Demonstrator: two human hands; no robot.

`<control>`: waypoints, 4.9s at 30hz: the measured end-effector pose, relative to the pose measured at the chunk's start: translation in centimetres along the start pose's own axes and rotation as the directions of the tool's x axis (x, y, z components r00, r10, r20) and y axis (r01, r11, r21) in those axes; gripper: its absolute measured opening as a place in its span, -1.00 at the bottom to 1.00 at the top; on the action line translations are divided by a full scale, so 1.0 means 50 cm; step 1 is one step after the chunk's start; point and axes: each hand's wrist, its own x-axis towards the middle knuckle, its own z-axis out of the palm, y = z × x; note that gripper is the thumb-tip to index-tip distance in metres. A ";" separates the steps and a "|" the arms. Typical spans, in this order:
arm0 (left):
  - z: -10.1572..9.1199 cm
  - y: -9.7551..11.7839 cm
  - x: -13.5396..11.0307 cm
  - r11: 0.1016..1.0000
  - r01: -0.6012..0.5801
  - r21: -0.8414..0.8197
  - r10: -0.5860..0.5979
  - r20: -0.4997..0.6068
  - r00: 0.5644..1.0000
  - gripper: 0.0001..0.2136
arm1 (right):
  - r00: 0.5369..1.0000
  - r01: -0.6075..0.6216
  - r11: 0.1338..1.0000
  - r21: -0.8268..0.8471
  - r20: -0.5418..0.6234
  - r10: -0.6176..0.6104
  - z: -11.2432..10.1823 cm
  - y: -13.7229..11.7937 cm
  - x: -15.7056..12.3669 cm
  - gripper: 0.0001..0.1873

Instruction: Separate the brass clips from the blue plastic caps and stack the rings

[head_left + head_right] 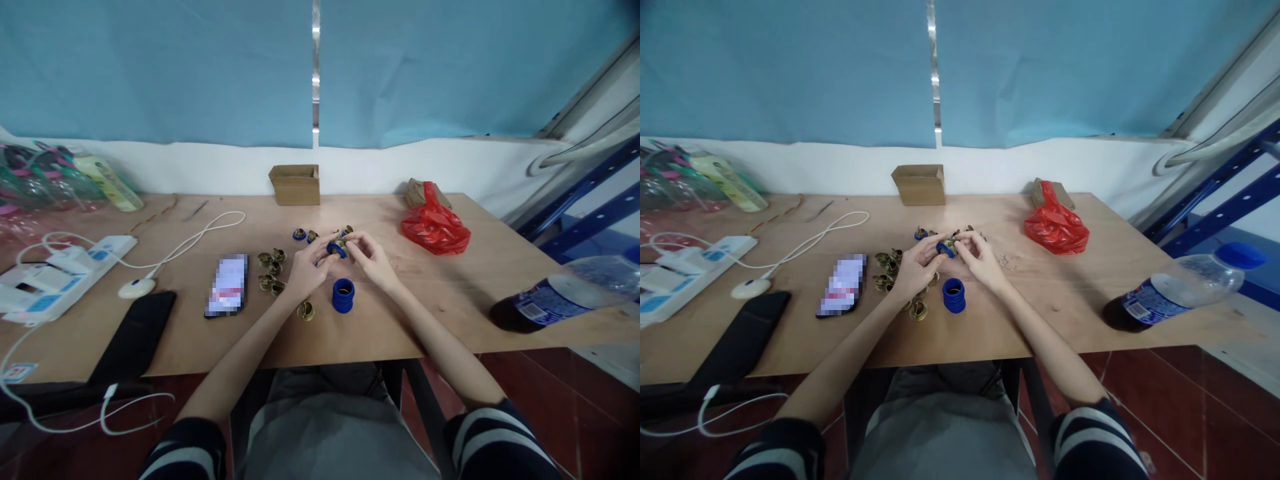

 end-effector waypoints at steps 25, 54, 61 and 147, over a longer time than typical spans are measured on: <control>-0.001 -0.002 -0.005 1.000 0.002 0.030 -0.003 0.023 1.000 -0.68 | 0.925 -0.362 0.876 0.319 0.241 0.295 -0.008 -0.003 -0.001 -0.48; -0.043 0.092 -0.006 0.949 -0.121 0.290 -0.062 0.550 0.833 -0.62 | 0.972 -0.157 0.972 0.176 -0.144 0.183 -0.013 0.007 0.005 -0.45; -0.044 0.084 -0.005 0.927 -0.177 0.329 -0.035 0.547 0.836 -0.70 | 0.967 -0.171 0.958 0.228 -0.146 0.207 -0.012 0.009 0.005 -0.45; -0.110 -0.040 0.025 0.450 0.072 0.890 -0.225 0.035 0.974 -0.88 | 0.963 0.261 0.678 -0.687 0.232 -0.135 -0.034 0.031 0.000 -0.89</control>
